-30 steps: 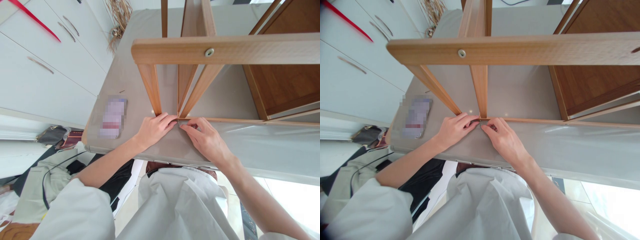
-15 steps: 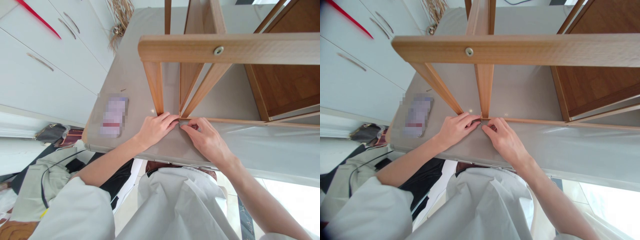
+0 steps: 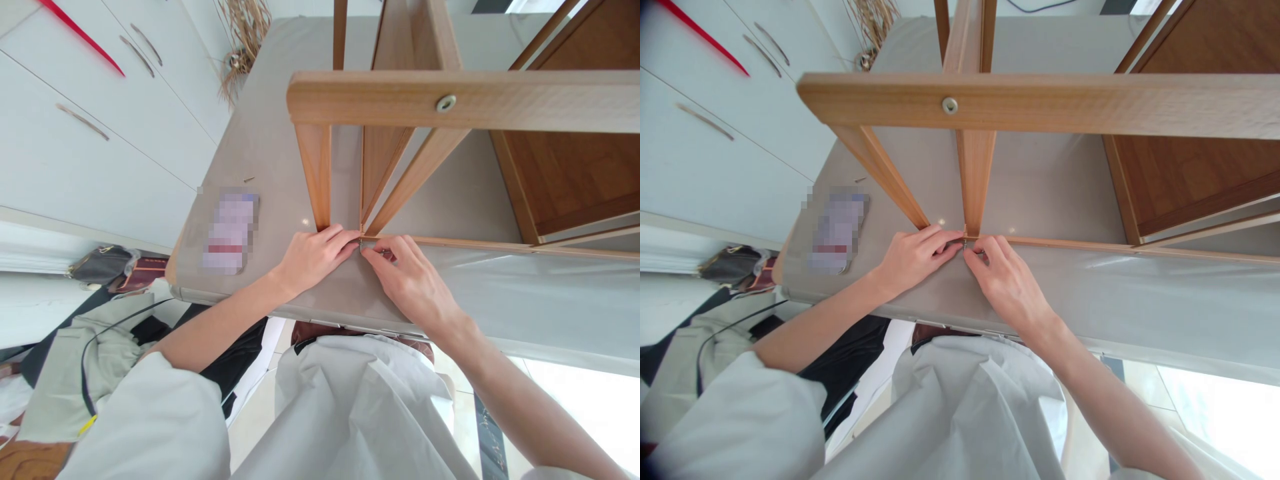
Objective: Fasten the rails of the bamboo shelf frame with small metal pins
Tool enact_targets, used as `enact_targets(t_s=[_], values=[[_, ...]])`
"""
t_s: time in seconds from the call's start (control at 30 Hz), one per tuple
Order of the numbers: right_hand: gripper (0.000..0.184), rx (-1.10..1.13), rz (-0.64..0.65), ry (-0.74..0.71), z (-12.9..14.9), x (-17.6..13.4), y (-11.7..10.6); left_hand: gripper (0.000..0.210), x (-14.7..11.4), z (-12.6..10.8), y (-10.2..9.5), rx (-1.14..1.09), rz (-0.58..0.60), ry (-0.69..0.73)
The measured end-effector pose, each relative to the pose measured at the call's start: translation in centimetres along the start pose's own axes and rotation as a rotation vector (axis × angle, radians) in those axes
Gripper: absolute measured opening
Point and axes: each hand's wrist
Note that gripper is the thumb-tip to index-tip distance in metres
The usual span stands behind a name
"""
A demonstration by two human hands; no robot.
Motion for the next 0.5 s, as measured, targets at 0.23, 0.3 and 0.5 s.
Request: enact_targets(t_s=[0.23,0.3,0.5], values=[[0.017,-0.061,-0.131,0.03,0.3,0.1,0.5,0.022,-0.2,0.1,0.0,0.02,0.064,-0.019],[0.013,-0.077,-0.16,0.038,0.3,0.0,0.8,0.021,-0.1,0.0,0.0,0.021,0.062,-0.017],[0.011,-0.057,-0.168,0.085,0.4,-0.2,1.3,0.021,-0.1,-0.1,-0.2,0.015,0.055,-0.012]])
Point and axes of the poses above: each hand's wrist, its own x-axis towards the middle knuckle, its own y-axis out of the palm, z = x × y, and after that the axes turned 6 degrees about -y, right-handed
